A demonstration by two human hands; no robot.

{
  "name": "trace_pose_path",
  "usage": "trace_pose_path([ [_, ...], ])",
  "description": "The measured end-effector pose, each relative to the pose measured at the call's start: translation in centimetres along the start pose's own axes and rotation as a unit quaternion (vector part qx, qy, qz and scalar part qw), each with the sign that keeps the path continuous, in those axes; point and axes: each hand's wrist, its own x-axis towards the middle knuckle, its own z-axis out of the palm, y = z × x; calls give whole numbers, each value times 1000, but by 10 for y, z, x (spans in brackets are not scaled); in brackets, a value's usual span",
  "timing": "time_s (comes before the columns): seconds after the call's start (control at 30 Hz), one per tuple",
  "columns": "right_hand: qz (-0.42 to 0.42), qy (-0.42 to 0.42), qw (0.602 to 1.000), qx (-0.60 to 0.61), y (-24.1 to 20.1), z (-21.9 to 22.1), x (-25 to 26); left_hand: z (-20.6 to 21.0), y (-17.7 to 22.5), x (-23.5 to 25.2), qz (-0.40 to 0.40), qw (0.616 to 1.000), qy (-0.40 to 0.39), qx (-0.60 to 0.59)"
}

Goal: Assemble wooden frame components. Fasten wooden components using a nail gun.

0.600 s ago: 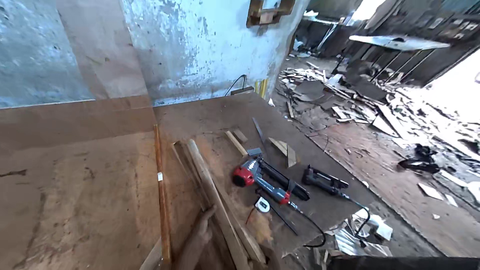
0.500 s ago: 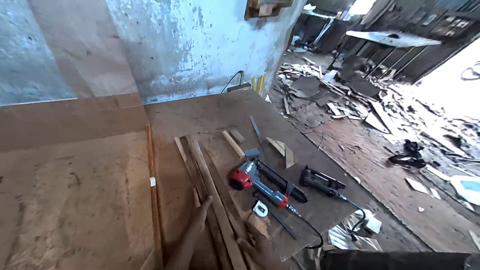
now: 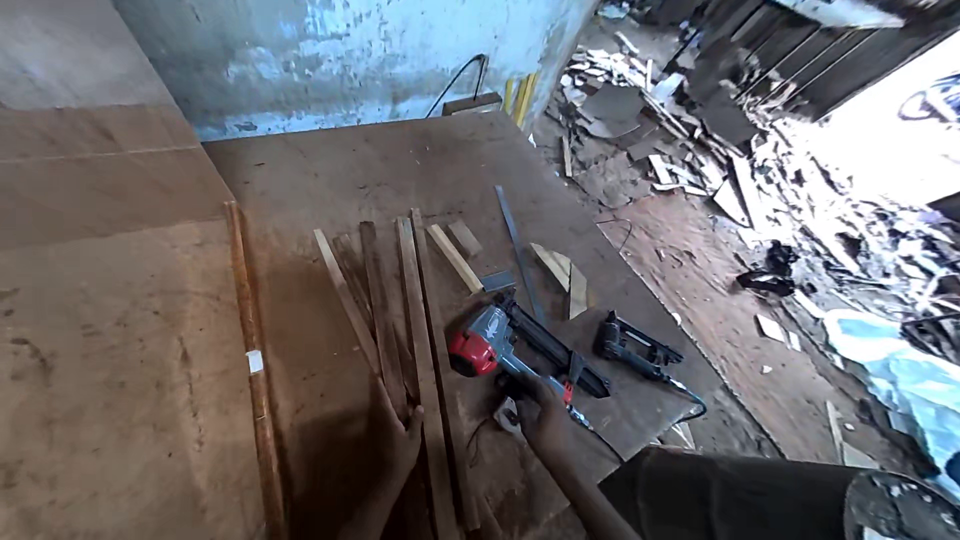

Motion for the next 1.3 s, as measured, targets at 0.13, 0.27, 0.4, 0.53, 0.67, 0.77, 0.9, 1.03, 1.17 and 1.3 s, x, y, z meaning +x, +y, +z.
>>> trace_pose_path([
  [0.13, 26, -69, 992, -98, 5, 5, 54, 22, 13, 10, 10, 1000, 17, 11],
  [0.27, 0, -106, 977, -187, 17, 22, 73, 43, 27, 31, 8, 1000, 6, -13],
  [0.4, 13, -101, 980, -172, 22, 15, 98, 63, 49, 62, -12, 995, -16, -97],
  [0.53, 46, -108, 979, -168, 28, 10, 138, 82, 76, 101, -29, 992, -11, -119],
  [0.67, 100, -132, 974, -157, 27, 2, 162, 107, 92, 123, -17, 993, 7, -113],
  [0.77, 91, -114, 978, -149, 29, 3, 173, 117, 101, 135, -13, 993, 16, -112],
  [0.9, -11, 1, 998, -64, 24, 2, 148, 115, 97, 134, -6, 987, 4, -160],
  [1.03, 19, -143, 986, 86, -20, 11, 87, 81, 78, 114, -49, 979, -72, -187],
  [1.17, 92, -226, 966, 83, -26, 32, 68, 48, 48, 58, -52, 972, -179, -143],
  [1.3, 120, -219, 960, 123, -39, 12, 68, -2, 27, -23, -74, 964, -189, -172],
])
